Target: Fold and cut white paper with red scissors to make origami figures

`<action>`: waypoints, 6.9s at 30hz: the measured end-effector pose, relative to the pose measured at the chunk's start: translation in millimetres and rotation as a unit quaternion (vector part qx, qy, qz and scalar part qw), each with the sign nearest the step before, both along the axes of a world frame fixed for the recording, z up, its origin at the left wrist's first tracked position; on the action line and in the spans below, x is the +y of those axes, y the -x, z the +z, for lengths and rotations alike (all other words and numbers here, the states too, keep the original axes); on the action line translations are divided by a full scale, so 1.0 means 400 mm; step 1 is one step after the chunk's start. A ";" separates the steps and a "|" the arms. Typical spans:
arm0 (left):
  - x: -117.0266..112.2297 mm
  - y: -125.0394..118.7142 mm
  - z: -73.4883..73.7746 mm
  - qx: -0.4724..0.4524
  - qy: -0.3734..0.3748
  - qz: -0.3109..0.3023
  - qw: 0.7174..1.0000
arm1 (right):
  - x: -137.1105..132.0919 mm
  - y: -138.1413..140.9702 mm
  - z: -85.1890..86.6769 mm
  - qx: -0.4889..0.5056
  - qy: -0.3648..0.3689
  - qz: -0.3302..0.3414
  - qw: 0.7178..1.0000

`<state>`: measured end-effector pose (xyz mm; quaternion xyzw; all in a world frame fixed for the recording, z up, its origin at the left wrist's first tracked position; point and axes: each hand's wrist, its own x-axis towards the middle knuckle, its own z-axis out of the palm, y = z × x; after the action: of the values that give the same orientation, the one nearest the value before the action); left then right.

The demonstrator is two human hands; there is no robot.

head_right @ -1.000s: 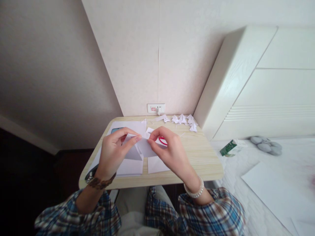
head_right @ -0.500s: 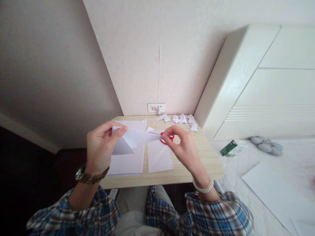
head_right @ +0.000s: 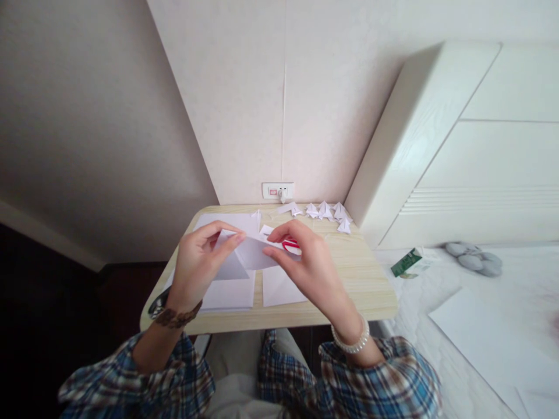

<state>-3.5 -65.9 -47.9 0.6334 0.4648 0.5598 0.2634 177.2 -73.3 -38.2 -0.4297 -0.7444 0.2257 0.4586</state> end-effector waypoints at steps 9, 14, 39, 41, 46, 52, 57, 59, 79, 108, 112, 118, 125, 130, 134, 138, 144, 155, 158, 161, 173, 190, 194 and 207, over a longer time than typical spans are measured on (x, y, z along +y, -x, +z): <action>-0.010 -0.013 -0.001 -0.024 0.000 -0.024 0.999 | 0.007 0.008 -0.009 0.001 0.010 -0.020 1.000; -0.009 -0.010 -0.006 -0.072 -0.004 -0.022 0.997 | 0.003 -0.006 -0.010 0.000 0.016 -0.028 0.999; -0.012 -0.030 -0.033 -0.066 -0.008 -0.062 0.996 | 0.007 0.054 0.008 0.010 0.014 -0.002 1.000; -0.014 -0.031 -0.032 -0.068 -0.011 -0.057 0.996 | 0.006 0.057 0.010 0.011 0.012 -0.001 1.000; -0.020 -0.031 -0.031 -0.071 -0.021 -0.043 0.996 | 0.005 0.059 0.012 0.010 0.018 -0.001 1.000; -0.017 -0.022 -0.031 -0.086 -0.045 -0.018 0.995 | 0.003 0.050 0.012 0.004 0.034 -0.009 0.999; -0.010 -0.011 -0.029 -0.099 -0.069 0.002 0.993 | 0.006 0.036 0.001 -0.004 0.040 -0.006 0.999; -0.005 -0.003 -0.027 -0.109 -0.080 0.012 0.991 | 0.008 0.029 -0.005 -0.008 0.042 -0.007 0.999; 0.020 0.088 0.016 -0.142 -0.085 0.108 0.980 | 0.035 -0.089 -0.057 0.005 0.039 -0.082 0.996; -0.012 -0.021 -0.017 0.026 0.013 -0.083 0.996 | -0.003 0.028 -0.001 0.008 0.010 -0.016 1.000; -0.012 -0.028 -0.017 0.024 -0.003 -0.088 0.996 | -0.003 0.030 -0.009 0.010 0.007 -0.020 1.000; -0.016 -0.039 -0.018 0.034 -0.010 -0.081 0.996 | -0.008 0.039 -0.018 0.007 0.001 -0.029 1.000; -0.015 -0.029 -0.021 0.058 -0.012 -0.074 0.995 | -0.009 0.024 -0.010 0.027 0.017 -0.046 0.998; -0.019 -0.016 -0.024 0.089 -0.021 -0.062 0.994 | -0.008 -0.002 0.001 0.053 0.040 -0.052 0.996; -0.020 -0.001 -0.028 0.114 -0.037 -0.047 0.992 | -0.008 -0.029 0.006 0.078 0.039 -0.074 0.993; -0.016 0.021 -0.034 0.132 -0.044 -0.033 0.990 | -0.007 -0.053 0.012 0.116 0.044 -0.090 0.988; -0.013 0.056 -0.048 0.155 -0.034 -0.005 0.987 | -0.004 -0.078 0.017 0.143 0.033 -0.123 0.981; 0.013 0.123 -0.063 0.123 -0.020 0.065 0.990 | 0.004 -0.115 0.026 0.151 -0.001 -0.141 0.978; 0.007 0.094 -0.039 0.110 -0.030 0.048 0.992 | 0.004 -0.078 0.015 0.141 0.032 -0.098 0.985; -0.009 0.042 -0.002 0.115 -0.042 0.015 0.992 | 0.001 -0.033 -0.003 0.111 0.051 -0.057 0.991; -0.022 -0.041 0.007 0.101 -0.068 -0.077 0.990 | -0.009 0.031 -0.010 0.091 0.051 -0.022 0.994; -0.017 0.034 -0.027 0.117 -0.049 -0.065 0.990 | -0.016 -0.045 0.025 0.174 0.068 -0.076 0.979; -0.007 0.070 -0.052 0.129 -0.030 -0.039 0.990 | -0.014 -0.063 0.022 0.175 0.055 -0.091 0.979; 0.001 0.052 -0.020 0.125 0.000 -0.032 0.992 | 0.009 -0.033 -0.009 0.089 0.068 -0.036 0.993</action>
<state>-24.4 -65.5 -56.0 0.7126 0.4738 0.4678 0.2211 190.3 -69.9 -41.9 -0.4647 -0.6676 0.2969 0.5002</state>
